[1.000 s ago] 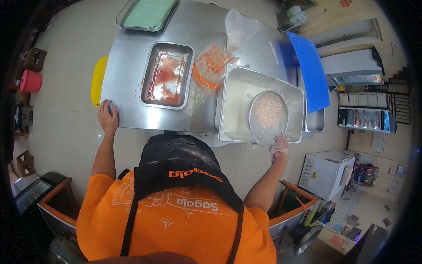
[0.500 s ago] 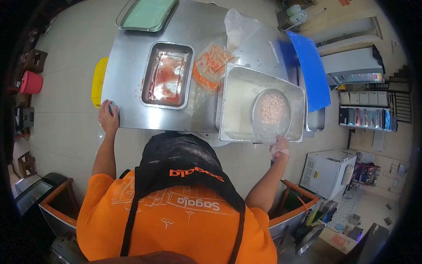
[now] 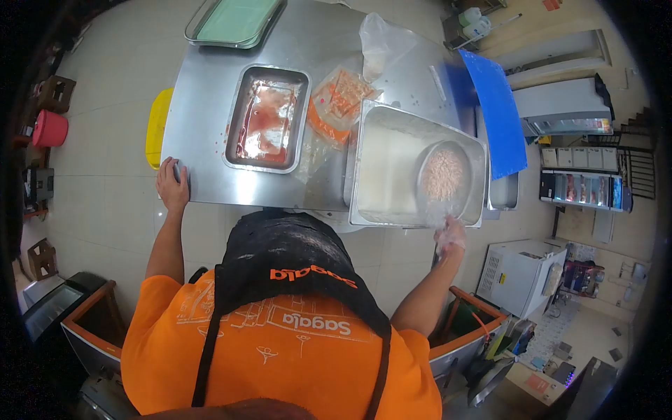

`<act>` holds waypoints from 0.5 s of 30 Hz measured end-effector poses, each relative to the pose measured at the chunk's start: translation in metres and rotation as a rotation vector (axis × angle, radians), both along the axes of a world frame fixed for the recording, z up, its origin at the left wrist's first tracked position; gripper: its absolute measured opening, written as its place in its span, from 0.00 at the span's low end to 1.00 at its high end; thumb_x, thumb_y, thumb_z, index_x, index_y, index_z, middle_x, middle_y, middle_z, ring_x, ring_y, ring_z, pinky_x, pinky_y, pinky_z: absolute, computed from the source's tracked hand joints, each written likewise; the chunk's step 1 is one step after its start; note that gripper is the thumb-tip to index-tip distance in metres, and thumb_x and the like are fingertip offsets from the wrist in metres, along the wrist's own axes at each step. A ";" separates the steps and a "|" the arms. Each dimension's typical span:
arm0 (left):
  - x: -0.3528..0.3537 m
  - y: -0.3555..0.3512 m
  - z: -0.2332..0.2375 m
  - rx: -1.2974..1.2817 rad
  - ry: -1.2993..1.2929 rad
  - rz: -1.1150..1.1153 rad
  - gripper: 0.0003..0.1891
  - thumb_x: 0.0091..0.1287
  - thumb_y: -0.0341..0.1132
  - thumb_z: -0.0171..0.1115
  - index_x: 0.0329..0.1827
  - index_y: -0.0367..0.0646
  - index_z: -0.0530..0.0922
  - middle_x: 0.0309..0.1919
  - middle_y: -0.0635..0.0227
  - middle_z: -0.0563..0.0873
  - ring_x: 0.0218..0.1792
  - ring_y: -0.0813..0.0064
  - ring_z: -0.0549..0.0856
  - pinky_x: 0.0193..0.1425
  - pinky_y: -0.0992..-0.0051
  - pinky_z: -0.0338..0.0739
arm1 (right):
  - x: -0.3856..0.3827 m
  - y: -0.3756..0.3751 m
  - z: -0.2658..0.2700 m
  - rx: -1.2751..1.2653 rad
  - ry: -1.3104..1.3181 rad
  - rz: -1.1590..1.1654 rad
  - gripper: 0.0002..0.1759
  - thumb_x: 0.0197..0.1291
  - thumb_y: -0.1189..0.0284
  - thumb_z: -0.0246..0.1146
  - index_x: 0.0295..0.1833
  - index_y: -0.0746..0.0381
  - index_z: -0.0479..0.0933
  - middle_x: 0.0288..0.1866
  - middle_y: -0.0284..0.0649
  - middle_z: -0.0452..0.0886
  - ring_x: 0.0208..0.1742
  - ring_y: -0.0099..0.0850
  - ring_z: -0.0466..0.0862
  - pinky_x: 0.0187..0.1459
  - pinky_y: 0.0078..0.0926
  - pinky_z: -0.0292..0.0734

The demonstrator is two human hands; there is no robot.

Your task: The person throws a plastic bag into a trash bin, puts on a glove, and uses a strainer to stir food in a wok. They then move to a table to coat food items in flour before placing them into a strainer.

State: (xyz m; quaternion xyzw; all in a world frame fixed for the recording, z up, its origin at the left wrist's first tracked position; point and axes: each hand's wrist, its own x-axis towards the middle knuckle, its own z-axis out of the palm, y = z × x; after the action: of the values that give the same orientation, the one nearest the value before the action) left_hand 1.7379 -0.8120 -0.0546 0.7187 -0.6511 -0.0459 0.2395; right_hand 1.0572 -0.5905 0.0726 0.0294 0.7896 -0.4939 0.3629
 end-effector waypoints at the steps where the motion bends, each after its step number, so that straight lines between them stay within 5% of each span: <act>1: -0.001 -0.001 0.001 0.001 0.001 0.004 0.17 0.63 0.42 0.57 0.54 0.48 0.75 0.60 0.68 0.74 0.62 0.64 0.70 0.66 0.63 0.59 | 0.004 -0.001 0.005 0.063 0.029 0.061 0.10 0.64 0.65 0.57 0.33 0.57 0.67 0.22 0.33 0.67 0.13 0.26 0.64 0.11 0.24 0.55; 5: -0.002 0.002 0.002 0.021 0.008 0.003 0.17 0.63 0.42 0.58 0.54 0.48 0.75 0.60 0.68 0.74 0.63 0.64 0.70 0.66 0.63 0.59 | -0.005 0.005 -0.002 -0.083 0.038 -0.165 0.11 0.64 0.63 0.57 0.36 0.60 0.69 0.24 0.34 0.67 0.14 0.27 0.64 0.12 0.23 0.57; 11: 0.000 0.001 -0.002 -0.001 0.010 0.005 0.17 0.63 0.42 0.58 0.54 0.49 0.75 0.60 0.69 0.74 0.63 0.64 0.70 0.66 0.63 0.59 | -0.010 0.008 0.006 0.278 0.113 0.180 0.11 0.64 0.63 0.57 0.39 0.60 0.69 0.22 0.33 0.65 0.13 0.27 0.64 0.12 0.25 0.59; 14: 0.001 0.001 -0.003 -0.001 -0.002 -0.001 0.17 0.63 0.42 0.59 0.54 0.48 0.75 0.60 0.69 0.74 0.62 0.64 0.70 0.66 0.63 0.59 | -0.024 0.012 -0.024 -0.184 -0.002 -0.195 0.10 0.64 0.63 0.57 0.38 0.58 0.70 0.22 0.33 0.65 0.13 0.27 0.64 0.12 0.24 0.57; 15: 0.001 0.002 -0.003 0.001 -0.003 0.002 0.17 0.63 0.42 0.59 0.54 0.49 0.75 0.60 0.69 0.74 0.62 0.64 0.70 0.66 0.63 0.59 | -0.011 0.006 -0.011 -0.070 0.017 -0.106 0.10 0.64 0.63 0.56 0.38 0.59 0.70 0.22 0.34 0.66 0.15 0.27 0.65 0.14 0.24 0.58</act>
State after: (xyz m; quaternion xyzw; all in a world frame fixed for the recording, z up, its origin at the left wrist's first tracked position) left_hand 1.7391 -0.8099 -0.0580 0.7197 -0.6505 -0.0450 0.2383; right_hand 1.0458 -0.5844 0.0616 0.0544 0.7724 -0.5399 0.3301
